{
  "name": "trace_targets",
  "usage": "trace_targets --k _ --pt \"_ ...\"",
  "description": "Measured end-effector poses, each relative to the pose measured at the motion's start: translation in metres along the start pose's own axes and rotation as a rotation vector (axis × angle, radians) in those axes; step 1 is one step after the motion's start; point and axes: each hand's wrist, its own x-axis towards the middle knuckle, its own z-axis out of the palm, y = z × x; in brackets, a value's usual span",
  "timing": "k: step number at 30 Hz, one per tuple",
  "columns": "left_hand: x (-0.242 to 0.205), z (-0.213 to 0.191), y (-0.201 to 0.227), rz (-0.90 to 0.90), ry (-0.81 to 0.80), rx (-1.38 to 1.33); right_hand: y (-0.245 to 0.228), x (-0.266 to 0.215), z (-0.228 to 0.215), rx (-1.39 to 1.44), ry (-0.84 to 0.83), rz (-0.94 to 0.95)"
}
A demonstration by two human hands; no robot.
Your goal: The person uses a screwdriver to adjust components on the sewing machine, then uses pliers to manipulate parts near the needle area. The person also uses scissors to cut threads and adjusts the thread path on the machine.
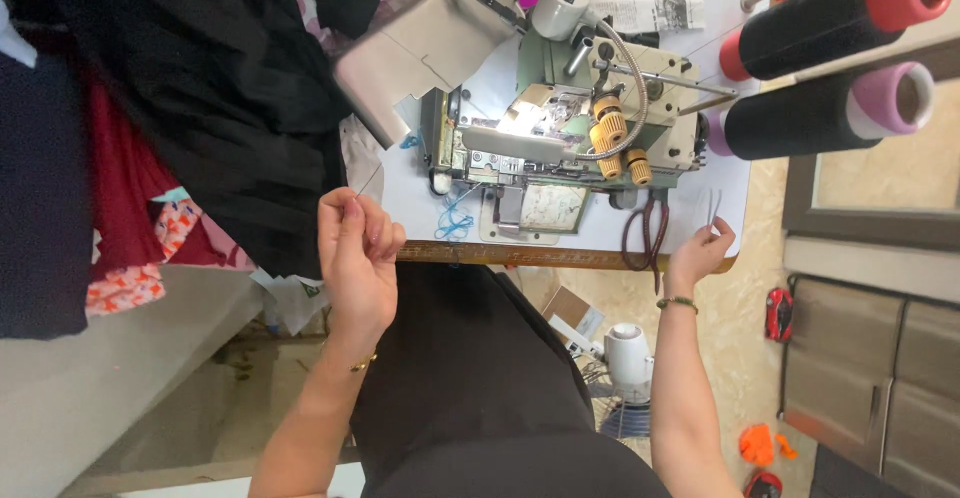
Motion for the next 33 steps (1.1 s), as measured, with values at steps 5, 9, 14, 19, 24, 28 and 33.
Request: trace_targets --k 5,9,14,19,24,28,33 --pt "-0.021 0.007 0.001 0.04 0.027 0.037 -0.008 0.007 0.011 -0.324 -0.069 -0.149" --pt "-0.03 -0.003 -0.005 0.125 0.102 0.176 -0.013 -0.002 0.008 -0.345 -0.131 -0.292" --pt "-0.035 -0.005 0.004 0.005 0.102 0.205 -0.1 -0.06 0.013 -0.228 -0.128 -0.365" --pt "-0.03 -0.009 0.015 -0.532 -0.258 -0.058 -0.211 -0.154 0.029 0.172 -0.742 0.119" --pt "-0.022 -0.021 0.031 -0.929 -0.539 -0.174 -0.314 -0.188 0.067 0.85 -1.258 0.766" --pt "-0.003 -0.044 0.047 -0.999 -0.675 -0.175 -0.289 -0.2 0.09 1.007 -0.975 1.127" --pt "0.038 -0.054 0.046 -0.733 -0.358 0.252 -0.295 -0.245 0.095 0.719 -0.854 0.43"
